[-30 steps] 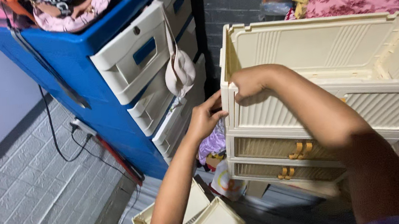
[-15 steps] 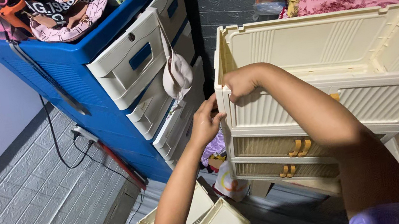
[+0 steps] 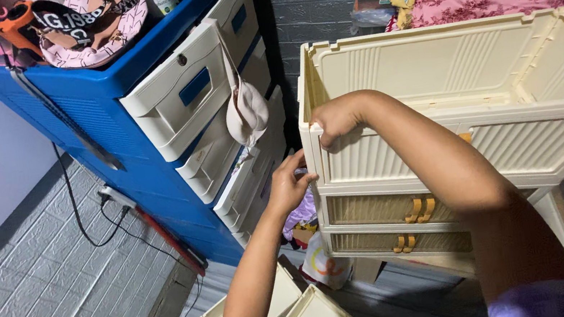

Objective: The person assembles a beige plastic storage crate by hand, snapping together side panels, a base, and a lid. They repeatedly align and press the interlocking edges to secure the structure.

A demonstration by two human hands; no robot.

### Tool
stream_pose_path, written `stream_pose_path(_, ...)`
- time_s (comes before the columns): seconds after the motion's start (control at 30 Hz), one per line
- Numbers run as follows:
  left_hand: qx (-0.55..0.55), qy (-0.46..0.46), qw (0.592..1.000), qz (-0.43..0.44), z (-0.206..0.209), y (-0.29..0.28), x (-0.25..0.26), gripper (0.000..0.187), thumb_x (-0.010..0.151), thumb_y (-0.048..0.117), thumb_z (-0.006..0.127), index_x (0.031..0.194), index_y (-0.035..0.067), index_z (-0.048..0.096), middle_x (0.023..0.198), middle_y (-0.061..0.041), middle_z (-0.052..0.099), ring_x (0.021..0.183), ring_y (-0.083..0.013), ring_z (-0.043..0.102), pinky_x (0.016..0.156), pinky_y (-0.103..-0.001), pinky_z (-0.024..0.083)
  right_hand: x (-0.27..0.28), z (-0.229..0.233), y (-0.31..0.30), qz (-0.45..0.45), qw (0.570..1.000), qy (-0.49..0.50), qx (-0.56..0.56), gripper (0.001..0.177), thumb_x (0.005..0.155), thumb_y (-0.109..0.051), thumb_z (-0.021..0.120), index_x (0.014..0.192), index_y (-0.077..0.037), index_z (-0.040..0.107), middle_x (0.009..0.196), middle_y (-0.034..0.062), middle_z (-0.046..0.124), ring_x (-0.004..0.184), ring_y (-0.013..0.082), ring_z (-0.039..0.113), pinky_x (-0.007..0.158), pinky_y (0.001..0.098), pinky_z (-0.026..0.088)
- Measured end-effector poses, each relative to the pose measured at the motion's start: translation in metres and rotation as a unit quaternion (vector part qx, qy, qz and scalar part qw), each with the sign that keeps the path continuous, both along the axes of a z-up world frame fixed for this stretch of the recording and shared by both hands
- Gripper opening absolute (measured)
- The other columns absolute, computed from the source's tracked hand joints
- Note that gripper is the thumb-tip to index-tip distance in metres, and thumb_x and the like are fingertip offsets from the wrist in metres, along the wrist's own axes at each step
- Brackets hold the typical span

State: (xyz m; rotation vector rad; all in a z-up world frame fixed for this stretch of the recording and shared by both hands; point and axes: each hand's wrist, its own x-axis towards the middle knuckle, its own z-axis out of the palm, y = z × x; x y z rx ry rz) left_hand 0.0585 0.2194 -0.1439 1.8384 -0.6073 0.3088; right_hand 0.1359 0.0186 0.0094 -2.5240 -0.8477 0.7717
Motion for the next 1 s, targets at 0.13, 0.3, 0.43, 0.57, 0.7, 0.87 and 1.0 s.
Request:
stream_pose_path(0.13,-0.019,-0.017,1.0,-0.002,-0.001,-0.003,-0.005,0.062,0.081,-0.006,0.078,0.139,0.005,0.058,0.113,-0.012,0.068,0.108,-0.0232,0.072,0.09,-0.035,0.063,-0.001,0.002,0.001,0.008,1.0,-0.028,0.005,0.026,0.075,-0.013,0.074,0.1,-0.006,0.078,0.08,0.0077,0.078,0.068,0.019,0.071,0.062,0.0353,0.057)
stream_pose_path(0.3,0.011,-0.025,1.0,0.014,0.006,-0.004,-0.006,0.068,0.08,-0.002,0.081,0.142,0.006,0.055,0.116,-0.014,0.069,0.107,-0.0246,0.072,0.089,-0.036,0.062,-0.012,0.009,0.006,0.004,0.997,-0.08,0.002,0.029,0.076,-0.023,0.078,0.1,-0.008,0.079,0.085,0.0104,0.08,0.074,0.0224,0.074,0.068,0.0369,0.057)
stream_pose_path(0.43,0.021,-0.05,0.998,-0.008,0.019,0.004,-0.008,0.081,0.077,0.0,0.085,0.148,0.007,0.047,0.124,-0.017,0.066,0.115,-0.028,0.068,0.094,-0.039,0.058,-0.03,0.015,-0.013,-0.031,0.982,-0.185,0.018,0.039,0.073,-0.033,0.083,0.104,-0.009,0.079,0.094,0.0136,0.079,0.083,0.0279,0.075,0.078,0.0394,0.057)
stream_pose_path(0.57,0.063,-0.022,0.997,0.028,0.026,0.0,-0.01,0.079,0.075,0.002,0.087,0.145,0.009,0.051,0.118,-0.016,0.068,0.107,-0.0274,0.071,0.088,-0.039,0.059,-0.055,0.024,-0.068,-0.069,0.977,-0.203,-0.011,0.047,0.071,-0.037,0.086,0.107,-0.009,0.077,0.099,0.0164,0.078,0.09,0.0317,0.075,0.084,0.0409,0.057)
stream_pose_path(0.7,0.028,-0.019,0.998,0.044,0.028,-0.013,-0.01,0.071,0.076,-0.001,0.083,0.141,0.008,0.056,0.112,-0.015,0.069,0.106,-0.0271,0.074,0.089,-0.037,0.062,-0.085,0.034,-0.111,-0.143,0.965,-0.211,-0.067,0.05,0.071,-0.036,0.088,0.111,-0.008,0.076,0.102,0.0191,0.076,0.096,0.034,0.072,0.087,0.043,0.055)
stream_pose_path(0.87,0.02,-0.038,0.998,0.041,0.025,-0.012,-0.009,0.066,0.077,-0.003,0.081,0.138,0.006,0.057,0.112,-0.015,0.069,0.107,-0.0275,0.074,0.089,-0.035,0.063,-0.104,0.041,-0.118,-0.209,0.96,-0.171,-0.081,0.044,0.076,-0.037,0.084,0.11,-0.01,0.078,0.098,0.0182,0.078,0.093,0.0333,0.075,0.085,0.0448,0.056)
stream_pose_path(1.0,0.034,-0.056,0.996,0.055,0.004,-0.006,0.001,0.064,0.078,-0.002,0.082,0.136,0.003,0.057,0.115,-0.016,0.07,0.107,-0.0265,0.073,0.089,-0.036,0.062,-0.111,0.048,-0.116,-0.202,0.956,-0.198,-0.077,0.044,0.077,-0.037,0.085,0.109,-0.007,0.076,0.098,0.0191,0.077,0.093,0.034,0.074,0.084,0.0444,0.055)
